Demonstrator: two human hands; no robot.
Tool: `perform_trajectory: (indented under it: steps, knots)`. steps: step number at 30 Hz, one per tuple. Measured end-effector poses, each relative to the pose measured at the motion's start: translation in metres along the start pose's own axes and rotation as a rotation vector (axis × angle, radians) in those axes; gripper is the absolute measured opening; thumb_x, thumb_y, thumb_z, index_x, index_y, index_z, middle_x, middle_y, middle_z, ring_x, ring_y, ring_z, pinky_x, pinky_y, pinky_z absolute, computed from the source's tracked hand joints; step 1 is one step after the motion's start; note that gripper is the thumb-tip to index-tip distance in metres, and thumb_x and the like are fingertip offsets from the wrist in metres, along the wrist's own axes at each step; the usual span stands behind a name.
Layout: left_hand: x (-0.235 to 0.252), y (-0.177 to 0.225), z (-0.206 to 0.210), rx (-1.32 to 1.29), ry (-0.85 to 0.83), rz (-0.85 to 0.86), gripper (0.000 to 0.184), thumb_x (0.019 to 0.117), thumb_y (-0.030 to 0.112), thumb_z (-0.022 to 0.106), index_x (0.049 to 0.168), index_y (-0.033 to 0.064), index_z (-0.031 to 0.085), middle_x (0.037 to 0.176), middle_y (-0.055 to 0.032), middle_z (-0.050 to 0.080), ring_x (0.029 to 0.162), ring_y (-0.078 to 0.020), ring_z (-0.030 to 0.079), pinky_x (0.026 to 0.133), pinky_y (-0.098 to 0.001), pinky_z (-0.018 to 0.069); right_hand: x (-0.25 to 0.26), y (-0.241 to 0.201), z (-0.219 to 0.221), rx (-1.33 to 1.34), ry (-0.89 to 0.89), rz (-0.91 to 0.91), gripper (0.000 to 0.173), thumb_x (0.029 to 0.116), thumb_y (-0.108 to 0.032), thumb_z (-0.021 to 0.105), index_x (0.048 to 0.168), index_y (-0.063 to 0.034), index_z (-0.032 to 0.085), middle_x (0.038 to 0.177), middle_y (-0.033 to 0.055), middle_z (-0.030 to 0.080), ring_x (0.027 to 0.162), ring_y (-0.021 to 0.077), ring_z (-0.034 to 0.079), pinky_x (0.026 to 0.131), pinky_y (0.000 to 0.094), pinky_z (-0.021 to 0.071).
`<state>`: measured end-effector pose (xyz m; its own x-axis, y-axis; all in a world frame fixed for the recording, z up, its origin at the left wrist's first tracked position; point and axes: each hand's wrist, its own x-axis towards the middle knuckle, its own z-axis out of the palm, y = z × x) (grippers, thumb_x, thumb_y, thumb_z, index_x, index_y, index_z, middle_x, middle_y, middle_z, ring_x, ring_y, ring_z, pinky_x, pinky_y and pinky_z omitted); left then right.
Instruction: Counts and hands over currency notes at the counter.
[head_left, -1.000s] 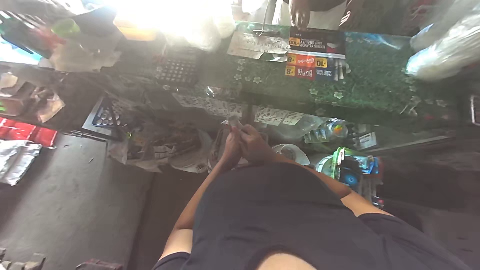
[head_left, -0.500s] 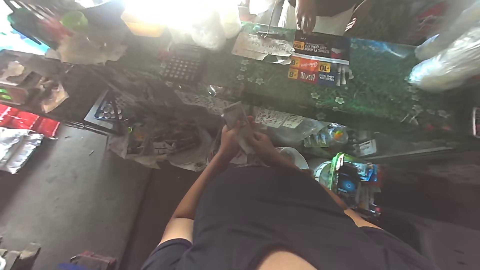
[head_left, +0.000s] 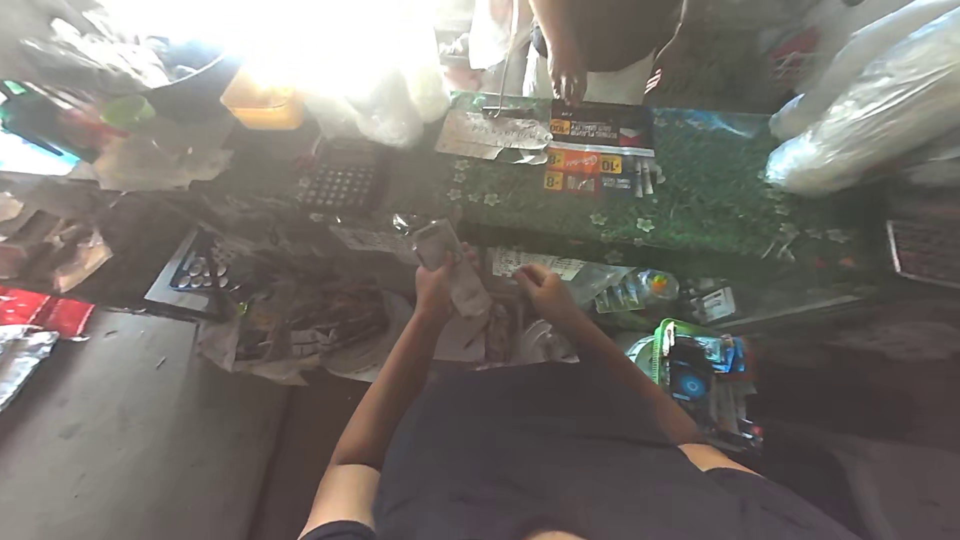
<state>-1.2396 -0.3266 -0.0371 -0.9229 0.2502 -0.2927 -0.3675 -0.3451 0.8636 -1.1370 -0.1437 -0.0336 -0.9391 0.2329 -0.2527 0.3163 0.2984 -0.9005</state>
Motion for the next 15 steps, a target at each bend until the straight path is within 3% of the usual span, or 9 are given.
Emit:
perform_trajectory:
  steps: [2,4,7,10,13,15]
  knots:
    - [0.001,-0.006,0.012,0.224,0.01,-0.036,0.041,0.1008,0.024,0.066,0.134,0.004,0.053,0.109,-0.0123,0.071,0.09,-0.0208,0.071,0.08,-0.0402,0.0613,0.015,-0.009,-0.008,-0.027,0.153,-0.051,0.037,0.1098,-0.032,0.05,0.125,-0.0022,0.065,0.103,0.0161,0.069,0.085,0.0254,0.068,0.081,0.0467,0.0573]
    - [0.001,-0.013,0.033,0.293,0.005,-0.038,0.045,0.0964,0.028,0.073,0.132,0.0057,0.055,0.105,-0.0099,0.07,0.088,-0.0184,0.069,0.078,-0.0393,0.0599,0.025,-0.02,-0.009,-0.113,0.194,-0.106,0.039,0.108,-0.036,0.052,0.127,-0.0045,0.067,0.117,0.0183,0.069,0.101,0.0311,0.068,0.091,0.0528,0.0561]
    - [0.009,-0.025,0.063,0.229,-0.015,-0.027,0.048,0.0936,0.018,0.076,0.133,0.0039,0.054,0.106,-0.0114,0.07,0.089,-0.0197,0.069,0.078,-0.0399,0.0606,0.037,-0.022,0.004,-0.198,0.316,-0.18,0.031,0.1053,-0.027,0.057,0.12,-0.0025,0.07,0.113,0.0187,0.069,0.1,0.032,0.069,0.089,0.052,0.0569]
    - [0.02,-0.03,0.078,0.217,-0.011,-0.034,0.053,0.0914,0.022,0.079,0.134,0.0027,0.054,0.108,-0.0142,0.07,0.091,-0.0234,0.071,0.079,-0.0429,0.0616,0.049,-0.019,0.003,-0.187,0.446,-0.182,0.031,0.1083,-0.023,0.052,0.117,-0.0003,0.071,0.113,0.0194,0.07,0.104,0.0331,0.069,0.093,0.0527,0.0561]
    - [0.031,-0.027,0.088,0.288,0.009,-0.069,0.054,0.095,0.037,0.074,0.132,0.0029,0.055,0.102,-0.0139,0.071,0.084,-0.0227,0.071,0.076,-0.0426,0.0618,0.066,-0.02,-0.031,-0.205,0.499,-0.119,0.037,0.1111,-0.027,0.044,0.126,0.0006,0.065,0.12,0.0243,0.068,0.11,0.0399,0.067,0.096,0.0591,0.0536]
    - [0.041,-0.025,0.092,0.367,0.044,-0.074,0.055,0.0956,0.039,0.073,0.131,0.0,0.057,0.101,-0.0155,0.071,0.084,-0.0232,0.071,0.078,-0.0437,0.0617,0.09,-0.019,-0.07,-0.261,0.642,-0.042,0.038,0.1095,-0.027,0.045,0.128,-0.0007,0.065,0.118,0.0238,0.07,0.11,0.0405,0.068,0.096,0.0603,0.0535]
